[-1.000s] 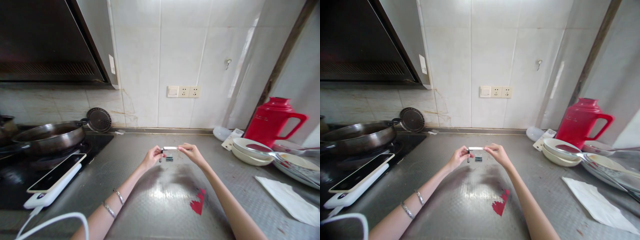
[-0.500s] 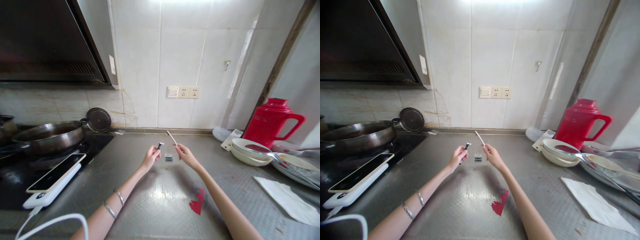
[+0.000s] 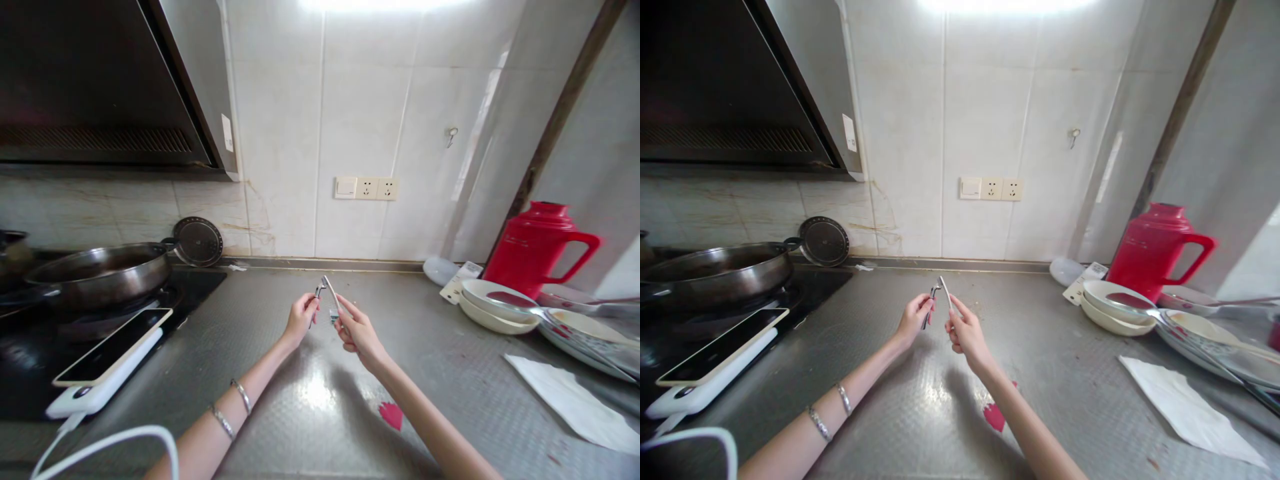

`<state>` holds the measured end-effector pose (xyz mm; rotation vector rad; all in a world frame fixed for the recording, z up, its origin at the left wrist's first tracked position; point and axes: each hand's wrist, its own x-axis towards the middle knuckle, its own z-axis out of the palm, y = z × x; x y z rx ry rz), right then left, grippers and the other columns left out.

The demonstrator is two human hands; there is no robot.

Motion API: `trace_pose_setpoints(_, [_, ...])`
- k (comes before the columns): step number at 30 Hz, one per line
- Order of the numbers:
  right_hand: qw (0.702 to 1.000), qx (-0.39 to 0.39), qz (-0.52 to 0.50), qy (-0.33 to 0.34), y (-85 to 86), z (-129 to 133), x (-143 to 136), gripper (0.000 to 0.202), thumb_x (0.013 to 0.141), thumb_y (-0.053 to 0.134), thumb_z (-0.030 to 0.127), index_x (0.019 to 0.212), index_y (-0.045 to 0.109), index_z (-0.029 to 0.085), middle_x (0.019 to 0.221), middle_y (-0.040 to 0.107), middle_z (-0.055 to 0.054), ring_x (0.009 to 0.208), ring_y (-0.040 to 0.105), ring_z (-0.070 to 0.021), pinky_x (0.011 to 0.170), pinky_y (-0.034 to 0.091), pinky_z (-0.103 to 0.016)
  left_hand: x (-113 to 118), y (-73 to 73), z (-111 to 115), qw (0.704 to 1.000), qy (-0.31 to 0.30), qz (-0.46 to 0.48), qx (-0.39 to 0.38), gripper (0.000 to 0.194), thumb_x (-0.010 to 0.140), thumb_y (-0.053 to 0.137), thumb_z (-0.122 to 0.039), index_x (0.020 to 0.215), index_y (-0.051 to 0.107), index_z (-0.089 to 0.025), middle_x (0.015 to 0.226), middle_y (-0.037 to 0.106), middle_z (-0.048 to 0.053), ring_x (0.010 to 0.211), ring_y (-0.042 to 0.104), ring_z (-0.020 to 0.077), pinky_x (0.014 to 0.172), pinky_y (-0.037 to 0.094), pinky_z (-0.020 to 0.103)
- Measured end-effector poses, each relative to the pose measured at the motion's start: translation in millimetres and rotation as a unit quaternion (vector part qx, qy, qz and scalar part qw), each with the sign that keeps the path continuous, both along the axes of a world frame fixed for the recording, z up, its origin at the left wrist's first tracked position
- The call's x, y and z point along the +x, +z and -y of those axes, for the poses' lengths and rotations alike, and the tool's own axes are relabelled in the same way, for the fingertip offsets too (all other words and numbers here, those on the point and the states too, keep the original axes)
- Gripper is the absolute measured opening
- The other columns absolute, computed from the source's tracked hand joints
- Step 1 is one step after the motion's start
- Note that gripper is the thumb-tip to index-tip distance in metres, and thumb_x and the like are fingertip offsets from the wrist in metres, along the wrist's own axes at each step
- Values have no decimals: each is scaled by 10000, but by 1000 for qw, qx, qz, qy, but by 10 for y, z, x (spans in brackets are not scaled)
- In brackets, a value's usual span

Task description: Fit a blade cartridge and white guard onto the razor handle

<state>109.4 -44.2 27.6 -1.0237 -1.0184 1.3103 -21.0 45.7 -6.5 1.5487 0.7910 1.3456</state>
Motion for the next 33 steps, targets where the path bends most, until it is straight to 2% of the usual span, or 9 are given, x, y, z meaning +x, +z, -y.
trace_pose_setpoints(4, [998, -22, -53, -22, -53, 216, -99, 695, 692, 629, 448, 1318, 372, 293, 555, 410, 86, 373, 207, -14, 354, 96, -135, -4, 8, 31, 1000, 12, -2, 18, 267, 785, 511, -379, 872, 571, -134, 645, 527, -10, 458, 404, 60, 426, 318, 181])
trace_pose_setpoints(11, [991, -27, -121, -44, 8, 214, -100, 724, 661, 675, 393, 1315, 382, 295, 519, 353, 100, 374, 197, -16, 358, 84, -137, 49, 25, 96, 1000, -15, 11, 6, 245, 759, 554, -363, 862, 541, -141, 640, 552, -3, 488, 449, 75, 434, 327, 186])
trace_pose_setpoints(17, [986, -57, -150, -36, -71, 409, -218, 749, 660, 677, 413, 1328, 357, 306, 524, 348, 101, 374, 184, -15, 356, 67, -142, 54, 54, 130, 1000, -12, 21, 16, 183, 772, 538, -337, 803, 466, -171, 630, 536, -26, 475, 432, 62, 459, 334, 186])
trace_pose_setpoints(24, [981, -31, -184, -55, -4, 317, -240, 725, 663, 672, 387, 1318, 369, 316, 531, 340, 99, 383, 196, -21, 361, 85, -142, 97, 79, 196, 999, -25, 10, 18, 187, 775, 535, -330, 776, 414, -189, 592, 491, -53, 463, 402, 60, 469, 316, 189])
trace_pose_setpoints(29, [977, -48, -201, -54, -47, 440, -375, 773, 660, 672, 423, 1344, 325, 327, 549, 335, 95, 389, 193, -24, 359, 79, -147, 108, 89, 223, 999, -23, 21, 25, 211, 771, 546, -344, 756, 398, -194, 595, 479, -54, 483, 407, 67, 488, 320, 198])
trace_pose_setpoints(33, [973, -27, -217, -72, 7, 409, -373, 763, 654, 683, 394, 1333, 342, 330, 565, 346, 91, 402, 204, -24, 360, 91, -143, 117, 90, 243, 999, -15, 24, 34, 214, 775, 543, -349, 759, 395, -196, 592, 475, -55, 500, 423, 76, 510, 340, 205])
